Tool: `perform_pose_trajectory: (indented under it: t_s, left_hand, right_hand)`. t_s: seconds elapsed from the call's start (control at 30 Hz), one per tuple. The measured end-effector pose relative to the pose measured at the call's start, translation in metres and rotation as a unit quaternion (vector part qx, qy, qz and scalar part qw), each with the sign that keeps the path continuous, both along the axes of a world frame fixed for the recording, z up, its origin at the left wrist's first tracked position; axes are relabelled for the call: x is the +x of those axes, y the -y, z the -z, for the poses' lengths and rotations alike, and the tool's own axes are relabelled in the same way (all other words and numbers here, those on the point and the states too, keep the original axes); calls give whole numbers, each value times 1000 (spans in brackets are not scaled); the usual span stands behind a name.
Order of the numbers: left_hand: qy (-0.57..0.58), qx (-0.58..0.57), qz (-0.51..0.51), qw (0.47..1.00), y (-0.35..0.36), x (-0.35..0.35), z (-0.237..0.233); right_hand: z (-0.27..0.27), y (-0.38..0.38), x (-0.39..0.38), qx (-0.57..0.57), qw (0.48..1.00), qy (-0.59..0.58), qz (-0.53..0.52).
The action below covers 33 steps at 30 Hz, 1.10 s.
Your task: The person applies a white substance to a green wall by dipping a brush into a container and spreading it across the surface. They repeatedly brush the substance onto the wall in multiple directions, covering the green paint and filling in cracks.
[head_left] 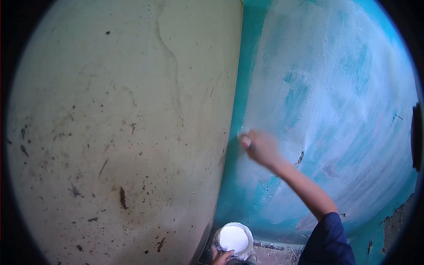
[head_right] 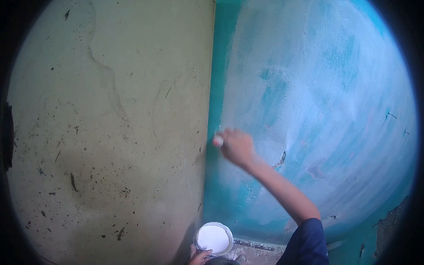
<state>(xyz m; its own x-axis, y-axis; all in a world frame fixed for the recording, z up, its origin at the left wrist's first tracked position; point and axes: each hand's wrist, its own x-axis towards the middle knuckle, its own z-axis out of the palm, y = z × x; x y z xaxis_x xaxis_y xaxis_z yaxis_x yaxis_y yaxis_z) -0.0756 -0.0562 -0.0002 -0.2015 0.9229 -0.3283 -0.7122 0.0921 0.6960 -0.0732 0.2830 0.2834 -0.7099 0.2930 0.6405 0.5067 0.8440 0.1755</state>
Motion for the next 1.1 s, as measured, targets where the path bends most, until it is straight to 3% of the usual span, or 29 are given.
perform_pose_trajectory:
  t_s: [0.07, 0.13, 0.23, 0.3, 0.4, 0.5, 0.57, 0.6, 0.67, 0.77, 0.9, 0.93, 1.0, 1.1]
  left_hand:
    - [20, -129, -30, 991, -9, 4, -23]
    - [31, -126, -23, 991, -8, 6, -20]
    - [37, -118, -27, 992, -5, 9, -20]
    - [32, -112, -37, 992, -5, 10, -19]
    - [26, -138, -56, 989, -6, 12, -12]
    - [38, -131, -18, 990, -3, 8, -8]
    - [6, -158, 12, 987, -3, 6, -9]
    - [5, -160, 11, 987, -1, 6, -3]
    - [-10, -128, -17, 992, 1, 8, 14]
    - [10, -148, -17, 989, -2, 7, 4]
    - [13, -108, -40, 993, 1, 8, -4]
    - [33, -133, -30, 990, -1, 8, -1]
    - [52, -160, -19, 985, -3, 9, -5]
    - [39, -196, -26, 979, -5, 7, -18]
  right_hand:
    - [-60, 0, -2, 97, 990, -101, -9]
    - [-96, 11, -1, 177, 974, -141, -15]
    - [-87, 9, -3, 258, 954, -150, -8]
    - [-37, 3, -5, 318, 944, -81, 30]
    - [74, 1, -6, 258, 966, -2, -18]
    - [147, 15, 1, 235, 970, 53, -33]
    - [186, 10, 2, 94, 988, 113, -48]
    - [192, 7, 1, 78, 992, 79, -61]
    - [165, 4, 1, 49, 996, 59, -49]
    - [80, 0, 2, -14, 999, -19, -24]
    - [-27, 8, -2, 107, 984, -142, 2]
    - [-30, 9, -5, 105, 984, -141, 2]
    - [-30, 10, -10, 257, 950, -175, 5]
    - [46, 7, -7, 277, 957, -72, 43]
